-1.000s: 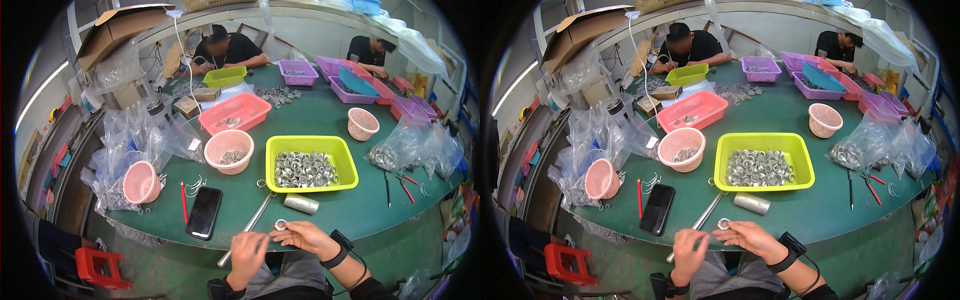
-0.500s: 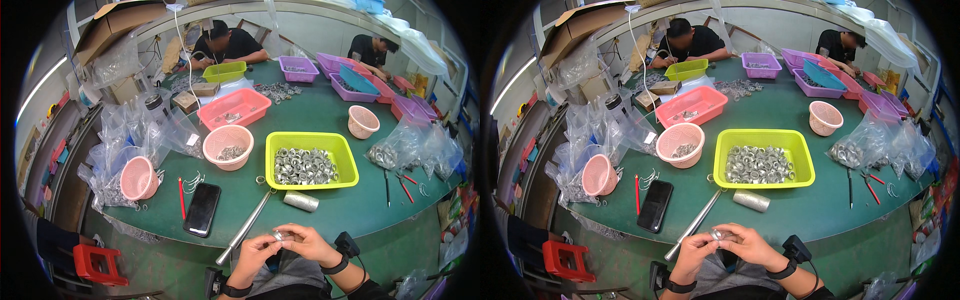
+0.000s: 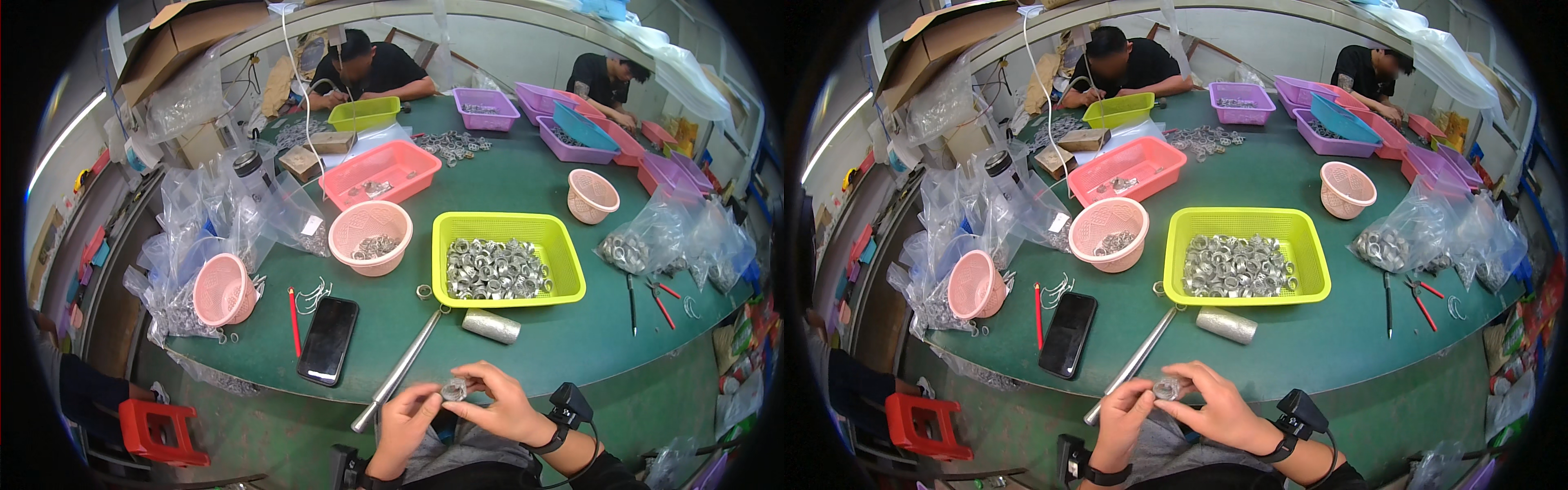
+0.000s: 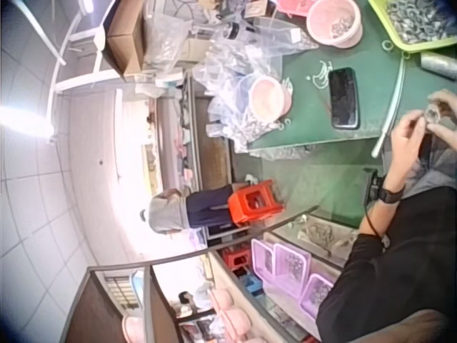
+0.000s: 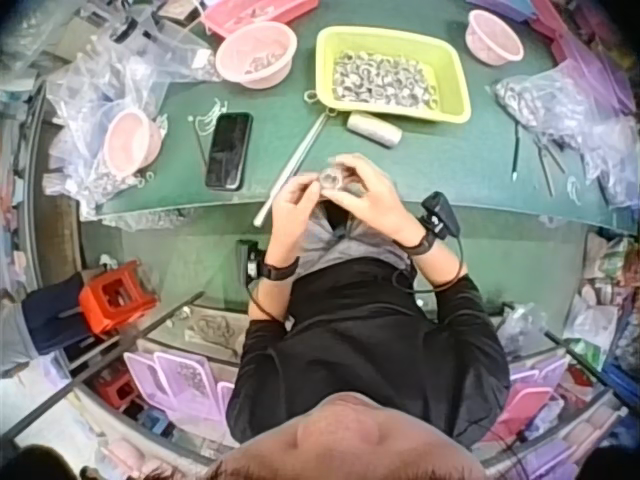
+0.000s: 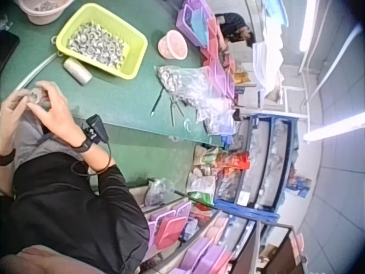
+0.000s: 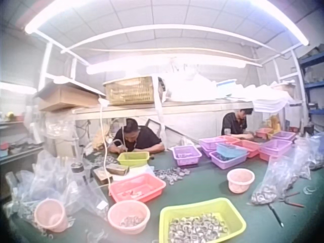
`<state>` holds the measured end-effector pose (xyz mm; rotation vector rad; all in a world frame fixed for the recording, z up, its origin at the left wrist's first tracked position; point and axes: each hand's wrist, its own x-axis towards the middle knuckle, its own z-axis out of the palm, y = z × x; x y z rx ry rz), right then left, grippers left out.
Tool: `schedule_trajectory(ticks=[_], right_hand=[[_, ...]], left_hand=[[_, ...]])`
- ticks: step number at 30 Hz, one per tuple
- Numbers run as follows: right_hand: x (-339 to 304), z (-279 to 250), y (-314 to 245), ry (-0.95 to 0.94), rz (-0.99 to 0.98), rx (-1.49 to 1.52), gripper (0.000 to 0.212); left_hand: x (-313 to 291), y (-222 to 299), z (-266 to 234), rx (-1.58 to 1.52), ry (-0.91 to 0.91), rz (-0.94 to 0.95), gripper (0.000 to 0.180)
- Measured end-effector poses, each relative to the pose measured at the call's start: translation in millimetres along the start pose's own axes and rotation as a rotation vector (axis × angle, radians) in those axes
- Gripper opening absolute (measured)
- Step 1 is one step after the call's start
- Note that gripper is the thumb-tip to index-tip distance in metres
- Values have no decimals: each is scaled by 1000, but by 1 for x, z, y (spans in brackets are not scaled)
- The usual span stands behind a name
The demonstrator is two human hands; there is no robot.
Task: Checking the size of metal rings using a ring mandrel and sorting them into bins.
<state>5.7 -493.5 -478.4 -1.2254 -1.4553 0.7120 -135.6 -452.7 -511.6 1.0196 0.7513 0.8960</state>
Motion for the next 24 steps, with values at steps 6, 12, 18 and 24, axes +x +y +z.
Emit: schedule_trajectory(ticks=[6, 12, 18, 24], right_hand=[[-1, -6, 27, -41, 414, 562, 32], [4, -20, 37, 72, 481, 807, 28], [15, -24, 34, 187, 337, 944, 29], [14, -21, 29, 148, 366, 1048, 30]], left_hand=[[25, -14, -36, 1506, 275, 412, 36], [20, -23, -44, 1425, 144, 403, 24], [-31, 4, -26, 810, -95, 111, 26], [-38, -1, -22, 761, -89, 135, 24]])
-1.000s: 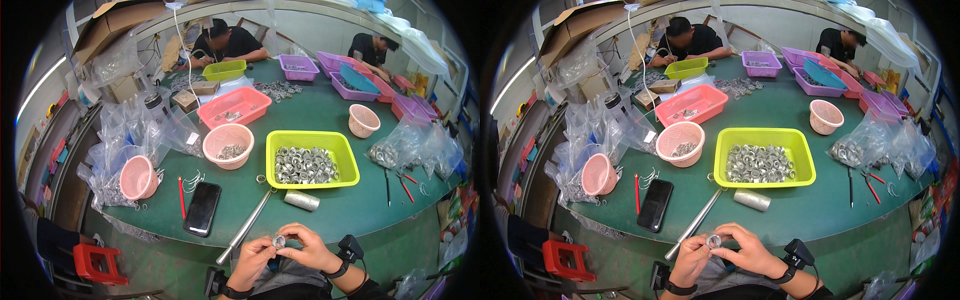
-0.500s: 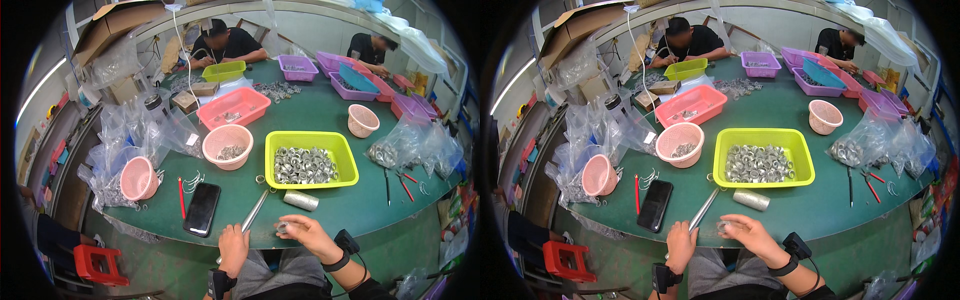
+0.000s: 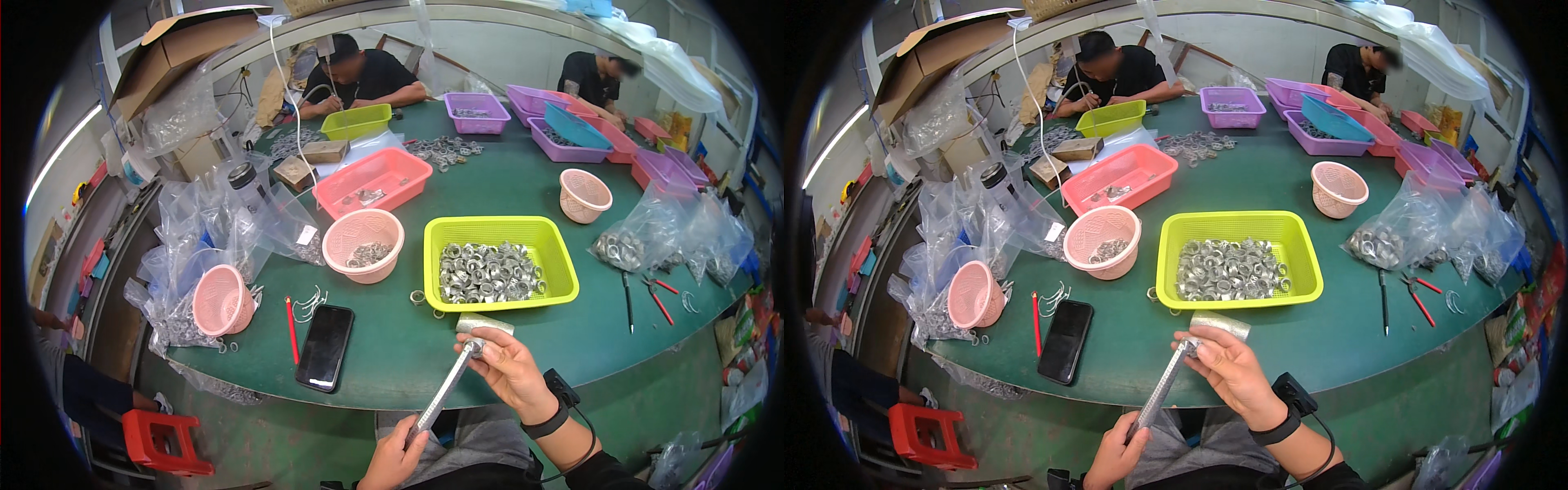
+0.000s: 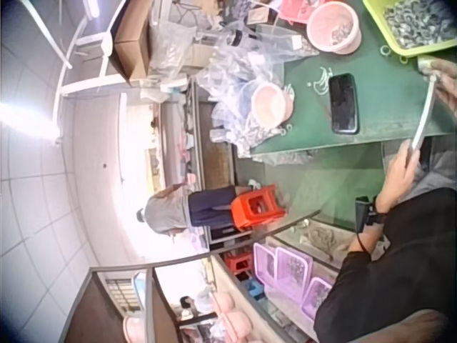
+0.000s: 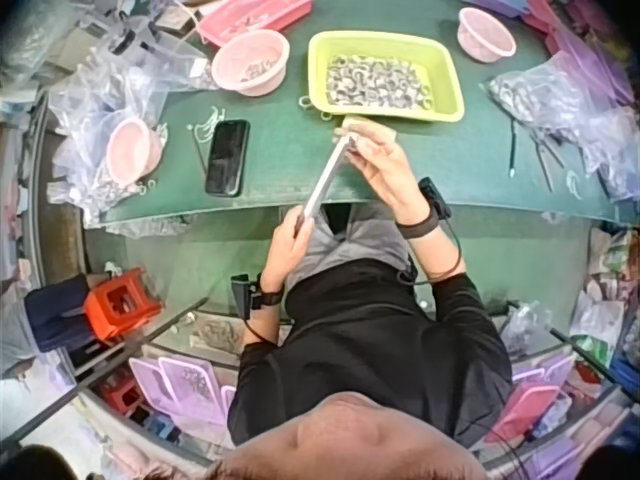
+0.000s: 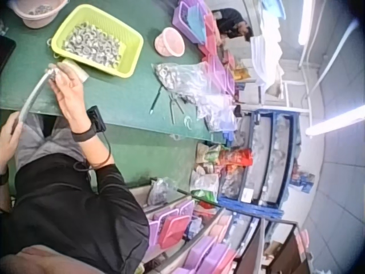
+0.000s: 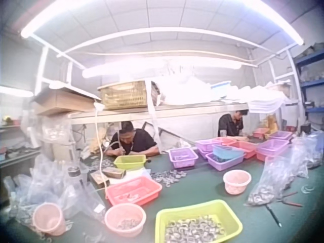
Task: Checking the size of metal rings using a ring mandrel and sorting them into bins.
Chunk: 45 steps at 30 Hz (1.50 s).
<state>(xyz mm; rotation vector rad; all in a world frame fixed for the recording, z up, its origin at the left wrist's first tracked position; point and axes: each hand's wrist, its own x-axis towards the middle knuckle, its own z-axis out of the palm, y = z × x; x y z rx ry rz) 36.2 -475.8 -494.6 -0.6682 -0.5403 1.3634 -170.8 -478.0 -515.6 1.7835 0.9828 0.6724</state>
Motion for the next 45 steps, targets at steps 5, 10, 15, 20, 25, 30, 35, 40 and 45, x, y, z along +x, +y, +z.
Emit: schedule_trajectory(ticks=[5, 10, 15, 20, 25, 30, 35, 40, 45], right_hand=[[-3, -2, -5, -49, 26, -59, 36], [-12, 10, 3, -247, 197, -253, 41], [-15, 14, 3, -201, 150, -554, 33], [-18, 32, 9, -52, 43, -1087, 22], [-30, 26, 21, -262, -143, -731, 13], [-25, 27, 18, -342, -98, -712, 10], [-15, 6, 12, -564, -43, -543, 11], [-14, 22, 5, -232, 74, -721, 16], [-11, 18, 14, -202, 29, -767, 22]], left_hand=[[-1, 13, -1, -117, -72, -100, 23], [-4, -5, 10, -356, -38, -159, 25], [-4, 1, 15, -255, -6, -141, 26], [-3, 7, 24, -18, 29, -96, 33], [-8, 10, 41, -370, 77, -131, 22], [-5, 14, 39, -287, 42, -41, 22], [0, 13, 10, -431, -406, -202, 27], [-4, 11, 26, 43, 73, -144, 28], [-5, -1, 28, -247, 27, -120, 21]])
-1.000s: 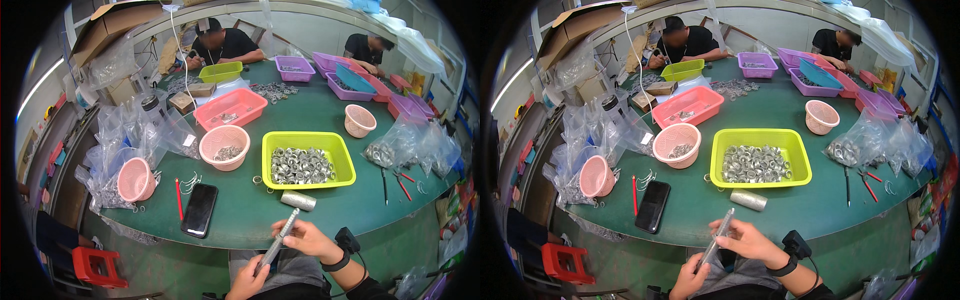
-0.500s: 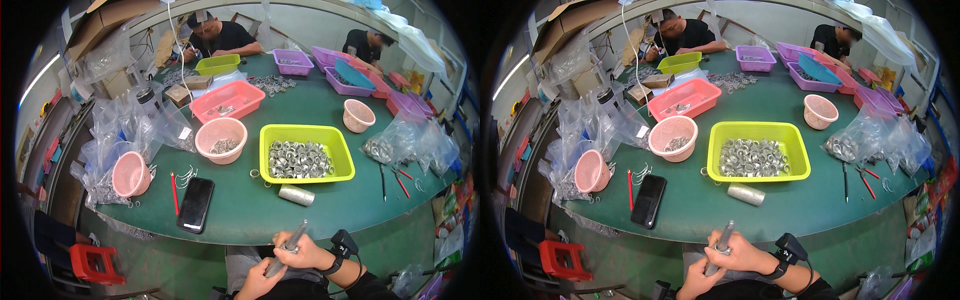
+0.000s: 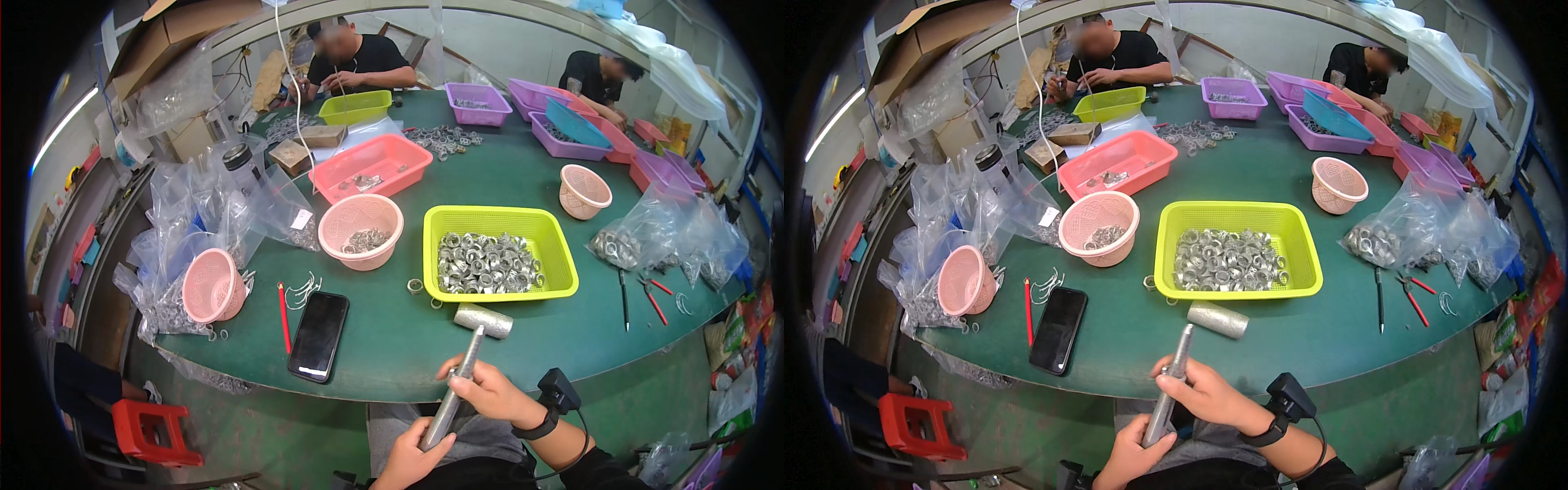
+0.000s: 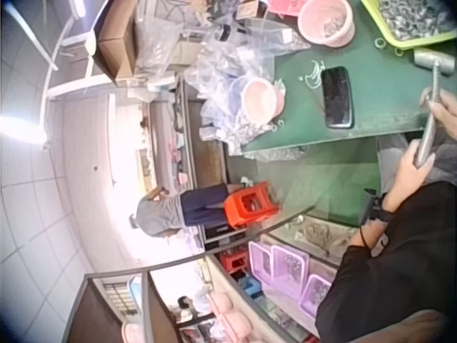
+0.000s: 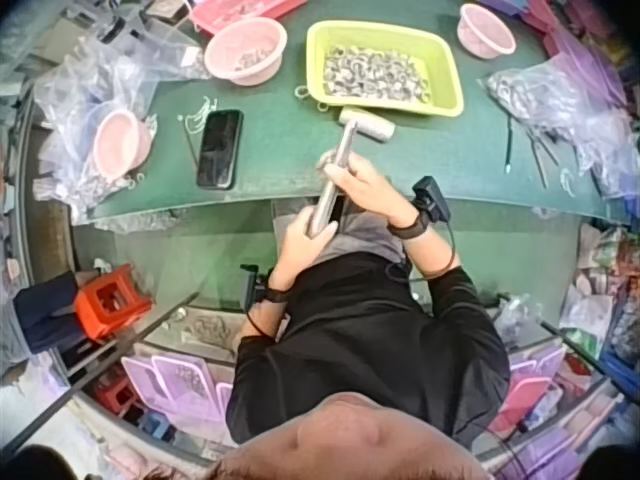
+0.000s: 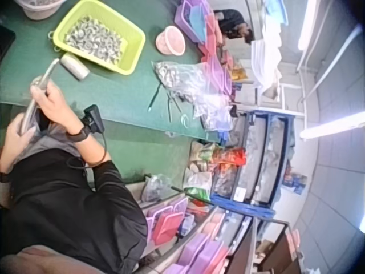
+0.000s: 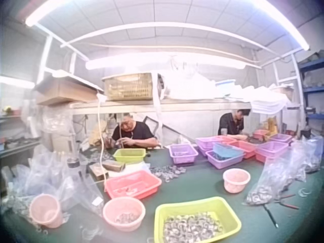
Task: Checking the size of metal rings using a ring mandrel and sorting them into bins.
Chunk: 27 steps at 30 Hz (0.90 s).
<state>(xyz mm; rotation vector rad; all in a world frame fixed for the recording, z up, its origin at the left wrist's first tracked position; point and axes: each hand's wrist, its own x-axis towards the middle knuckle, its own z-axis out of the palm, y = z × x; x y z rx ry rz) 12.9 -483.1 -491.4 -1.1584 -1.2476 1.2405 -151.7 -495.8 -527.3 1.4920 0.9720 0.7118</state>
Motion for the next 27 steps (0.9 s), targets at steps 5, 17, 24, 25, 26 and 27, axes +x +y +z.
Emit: schedule_trajectory(ticks=[5, 17, 24, 25, 26, 27], right_hand=[[15, -35, 25, 491, -298, -936, 28], [7, -28, 10, 334, -106, -671, 46], [18, -17, 15, 247, -118, -899, 43], [8, -28, 30, 322, -82, -868, 44], [12, -37, 40, 383, -66, -832, 45], [3, -25, 26, 394, -31, -680, 47]], left_hand=[[-3, -15, -8, -339, -94, -248, 18], [8, -17, -18, -362, 63, -358, 21], [17, -3, -14, -347, 131, -241, 15], [20, -4, -17, -290, 196, -173, 17], [31, -8, -21, -288, 211, -151, 17], [27, -15, -21, -280, 177, -182, 17]])
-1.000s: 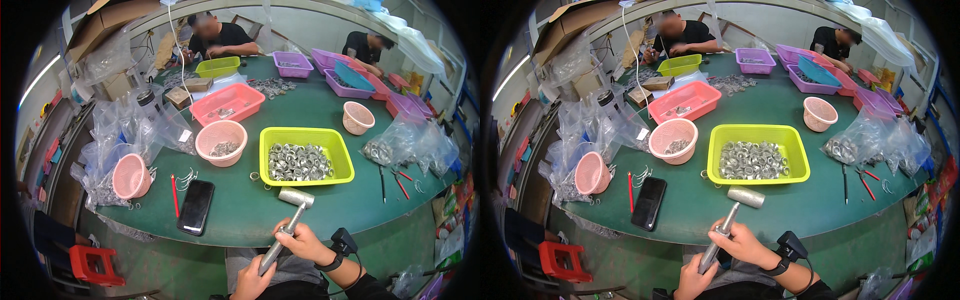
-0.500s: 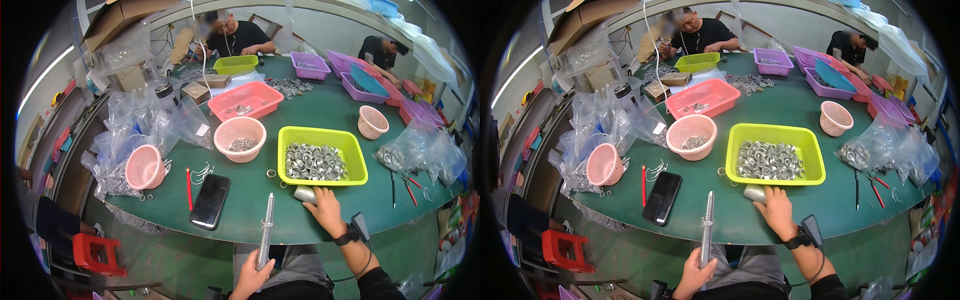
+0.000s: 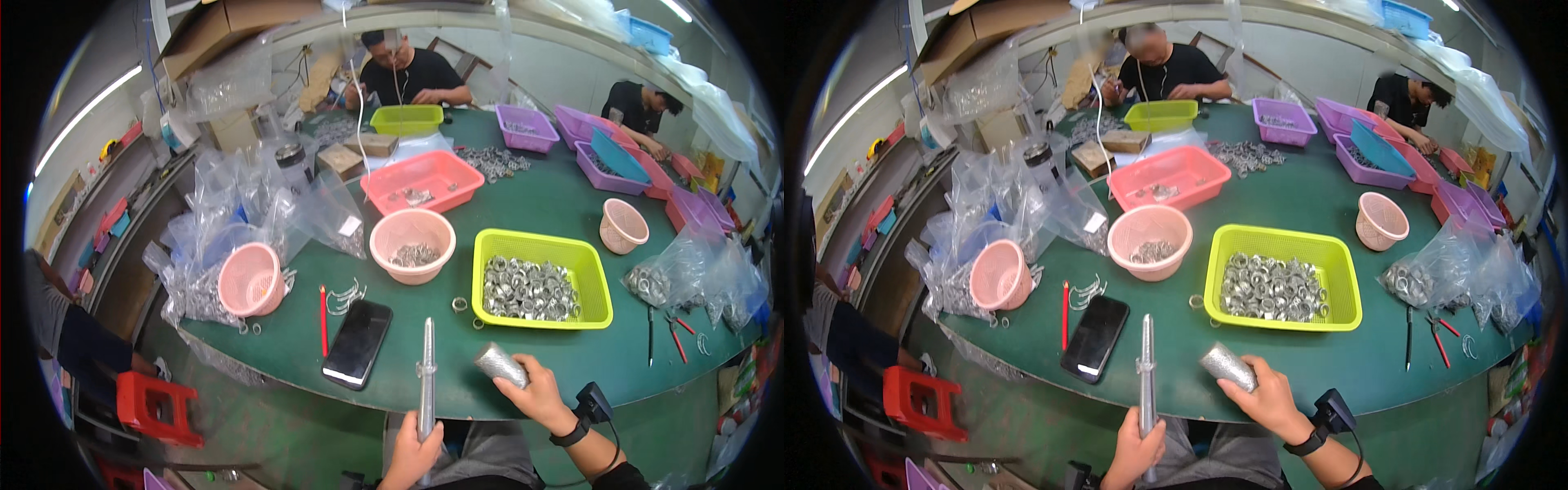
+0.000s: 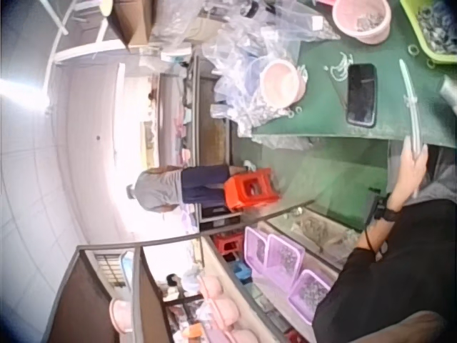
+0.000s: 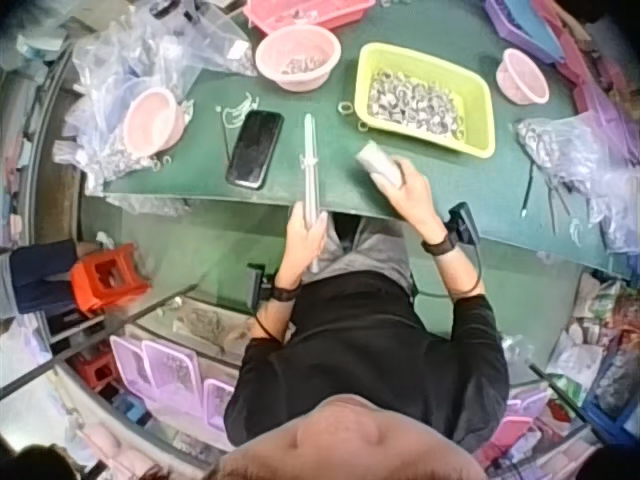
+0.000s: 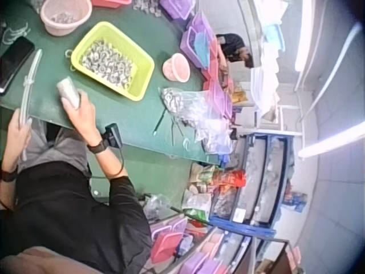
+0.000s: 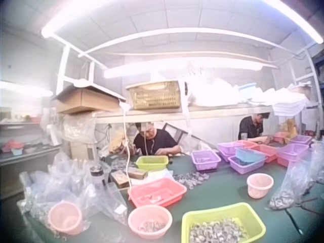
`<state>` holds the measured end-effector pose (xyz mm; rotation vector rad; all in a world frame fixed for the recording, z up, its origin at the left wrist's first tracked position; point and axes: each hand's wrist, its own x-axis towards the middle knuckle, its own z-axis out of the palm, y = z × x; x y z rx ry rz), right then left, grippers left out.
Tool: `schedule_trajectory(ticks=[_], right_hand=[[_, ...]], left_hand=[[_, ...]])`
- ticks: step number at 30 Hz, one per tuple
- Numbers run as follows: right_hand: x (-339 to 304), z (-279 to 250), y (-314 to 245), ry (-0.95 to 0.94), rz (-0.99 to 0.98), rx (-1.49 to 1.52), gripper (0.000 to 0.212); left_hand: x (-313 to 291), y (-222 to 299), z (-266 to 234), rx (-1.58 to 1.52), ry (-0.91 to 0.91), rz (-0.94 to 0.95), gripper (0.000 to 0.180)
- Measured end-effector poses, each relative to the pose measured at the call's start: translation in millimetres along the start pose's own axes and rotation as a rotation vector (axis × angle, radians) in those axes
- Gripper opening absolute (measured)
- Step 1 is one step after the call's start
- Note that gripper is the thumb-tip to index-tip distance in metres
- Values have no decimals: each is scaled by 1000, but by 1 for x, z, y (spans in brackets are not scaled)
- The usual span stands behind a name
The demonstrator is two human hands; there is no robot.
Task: Checking the size of metal rings using a ring mandrel and sorting them into bins.
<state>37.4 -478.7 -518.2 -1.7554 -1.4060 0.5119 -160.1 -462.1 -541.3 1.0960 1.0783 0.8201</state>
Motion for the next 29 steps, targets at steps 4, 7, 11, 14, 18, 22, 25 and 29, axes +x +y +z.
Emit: schedule_trajectory(ticks=[4, 7, 11, 14, 18, 22, 25, 29], right_hand=[[3, -10, -42, 105, -810, 195, 50], [14, 4, -30, -202, -228, -71, 45], [12, -10, -15, -20, -111, 34, 48], [4, -26, -46, 70, -577, 137, 49], [20, -3, -26, -94, -426, -81, 48], [15, -6, -12, -45, -87, 19, 48], [4, -22, -55, -5, -323, 163, 49], [0, -19, -32, -87, -772, 122, 45]], left_hand=[[-4, 5, 4, -49, -33, -44, 16], [-13, 26, 18, -160, -112, -203, 16], [4, 2, 12, -94, -38, -64, 17], [-1, 1, 8, -148, -25, -100, 17], [-1, -2, 10, -44, 21, 21, 17], [9, 7, 17, -55, 17, 125, 15], [7, -1, 7, -102, -3, 4, 14], [2, -2, 12, -140, -27, -53, 16]])
